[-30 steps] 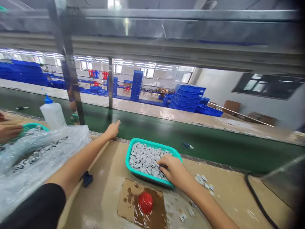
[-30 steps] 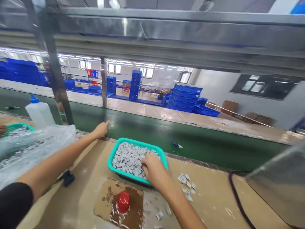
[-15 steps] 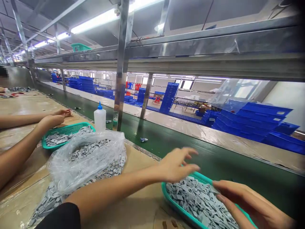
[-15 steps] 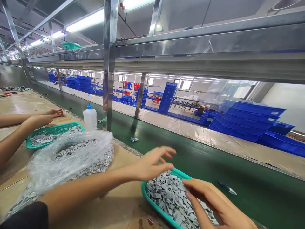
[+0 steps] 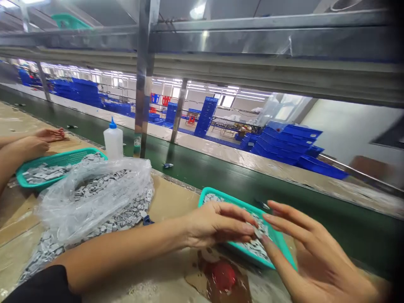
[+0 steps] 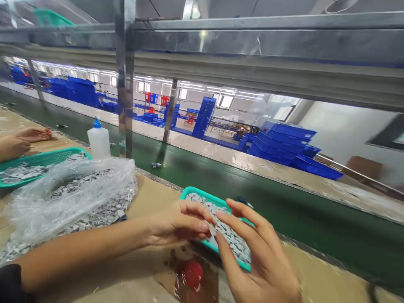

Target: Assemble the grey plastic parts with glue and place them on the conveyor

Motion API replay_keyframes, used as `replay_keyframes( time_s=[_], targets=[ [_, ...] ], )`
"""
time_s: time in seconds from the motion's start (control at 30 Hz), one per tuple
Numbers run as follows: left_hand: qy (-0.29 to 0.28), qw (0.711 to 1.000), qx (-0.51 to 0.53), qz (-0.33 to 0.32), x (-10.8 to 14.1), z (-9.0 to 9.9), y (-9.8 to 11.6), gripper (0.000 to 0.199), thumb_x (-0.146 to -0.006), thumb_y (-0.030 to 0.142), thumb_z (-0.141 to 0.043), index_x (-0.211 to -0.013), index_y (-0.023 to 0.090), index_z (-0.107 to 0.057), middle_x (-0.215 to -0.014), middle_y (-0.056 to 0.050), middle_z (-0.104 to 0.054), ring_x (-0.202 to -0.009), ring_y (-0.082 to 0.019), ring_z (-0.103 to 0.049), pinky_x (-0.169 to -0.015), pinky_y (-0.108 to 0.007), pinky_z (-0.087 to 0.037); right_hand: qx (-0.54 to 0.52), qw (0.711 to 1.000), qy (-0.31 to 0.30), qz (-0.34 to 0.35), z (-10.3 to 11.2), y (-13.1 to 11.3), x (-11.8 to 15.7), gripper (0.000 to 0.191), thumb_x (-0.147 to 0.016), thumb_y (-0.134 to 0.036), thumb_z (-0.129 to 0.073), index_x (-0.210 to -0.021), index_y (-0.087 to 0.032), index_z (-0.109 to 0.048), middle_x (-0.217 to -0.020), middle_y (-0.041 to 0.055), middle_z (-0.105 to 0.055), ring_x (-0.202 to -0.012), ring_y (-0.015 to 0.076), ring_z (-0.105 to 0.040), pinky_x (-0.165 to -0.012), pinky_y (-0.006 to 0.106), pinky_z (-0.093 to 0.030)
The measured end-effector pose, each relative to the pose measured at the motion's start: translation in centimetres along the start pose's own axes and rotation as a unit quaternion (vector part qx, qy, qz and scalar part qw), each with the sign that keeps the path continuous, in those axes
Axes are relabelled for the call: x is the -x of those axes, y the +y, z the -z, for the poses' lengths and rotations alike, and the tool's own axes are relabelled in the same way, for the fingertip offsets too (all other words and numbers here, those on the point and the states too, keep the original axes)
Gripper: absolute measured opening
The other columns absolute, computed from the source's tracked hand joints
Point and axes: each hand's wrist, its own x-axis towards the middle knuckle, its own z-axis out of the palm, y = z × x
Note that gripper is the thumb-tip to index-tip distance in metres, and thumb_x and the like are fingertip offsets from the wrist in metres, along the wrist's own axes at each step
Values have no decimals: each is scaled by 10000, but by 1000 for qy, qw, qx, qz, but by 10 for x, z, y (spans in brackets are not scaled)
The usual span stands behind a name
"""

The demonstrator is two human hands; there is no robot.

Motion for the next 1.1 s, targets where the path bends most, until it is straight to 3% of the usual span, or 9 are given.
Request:
replay_keyframes(
  time_s=[0.2, 0.47, 0.53, 0.6, 0.7, 0.77, 0.83, 1.0, 1.1],
  targets=[
    [31, 962, -229, -146, 18, -11, 7, 85, -595, 91, -698, -657, 140, -668, -670, -1, -653, -669, -98, -611, -657, -209, -496, -100, 987, -111, -64, 13, -21, 4, 134, -746, -123, -565, -830, -216, -613, -803, 22, -634, -724, 144, -605, -629, 255, -522],
    [-3, 912, -376, -164, 22, -15, -3, 104, -631, 167, -680, -732, 154, -662, -894, -36, -611, -790, -118, -591, -734, -239, -499, -80, 990, -110, -35, 21, -14, 18, 164, -720, -61, -580, -770, -213, -618, -788, -5, -648, -757, 122, -603, -714, 237, -493],
    [-64, 853, -505, -117, 22, -7, 13, 379, -628, 213, -682, -999, 205, -602, -1145, -53, -503, -904, -144, -558, -808, -280, -472, -64, 989, -124, -41, 27, -7, 25, 148, -723, -82, -585, -772, -219, -614, -780, -10, -646, -748, 120, -599, -706, 233, -489],
    [-91, 743, -662, -46, 26, 7, 33, 599, -630, 211, -663, -1189, 270, -457, -1270, -50, -406, -1030, -184, -493, -887, -330, -413, -30, 985, -161, -50, 34, 5, 35, 124, -731, -119, -586, -783, -229, -610, -767, -11, -642, -747, 130, -587, -692, 245, -486],
    [-24, 560, -818, 129, 42, 35, 58, 615, -587, 106, -596, -1171, 247, -466, -1224, -70, -458, -1070, -250, -456, -874, -366, -384, 33, 968, -240, -69, 41, 23, 59, 96, -738, -157, -572, -777, -230, -620, -736, 9, -630, -756, 162, -562, -637, 275, -487],
    [17, 499, -830, 250, 57, 54, 63, 591, -528, 68, -571, -1099, 211, -521, -1134, -89, -512, -979, -268, -506, -775, -341, -415, 63, 956, -274, -87, 41, 31, 75, 109, -739, -151, -553, -767, -222, -631, -732, 29, -626, -767, 180, -548, -621, 296, -483],
    [17, 520, -807, 280, 72, 70, 62, 475, -520, 67, -551, -974, 206, -575, -989, -63, -571, -868, -238, -541, -685, -287, -413, 71, 949, -290, -98, 38, 34, 87, 133, -742, -131, -534, -764, -215, -636, -733, 37, -631, -773, 188, -537, -638, 320, -471],
    [25, 606, -775, 174, 99, 92, 53, 58, -655, 186, -564, -673, 222, -605, -669, -13, -589, -604, -164, -510, -511, -216, -319, 61, 955, -283, -68, 28, 31, 97, 144, -728, -94, -556, -747, -217, -629, -706, 6, -665, -781, 204, -520, -703, 388, -387],
    [48, 628, -764, 144, 105, 91, 50, 84, -720, 240, -548, -659, 223, -603, -641, -3, -587, -590, -156, -502, -521, -212, -312, 58, 957, -277, -56, 27, 29, 97, 154, -718, -78, -568, -720, -219, -629, -704, -7, -673, -754, 196, -505, -696, 390, -345]
  ],
)
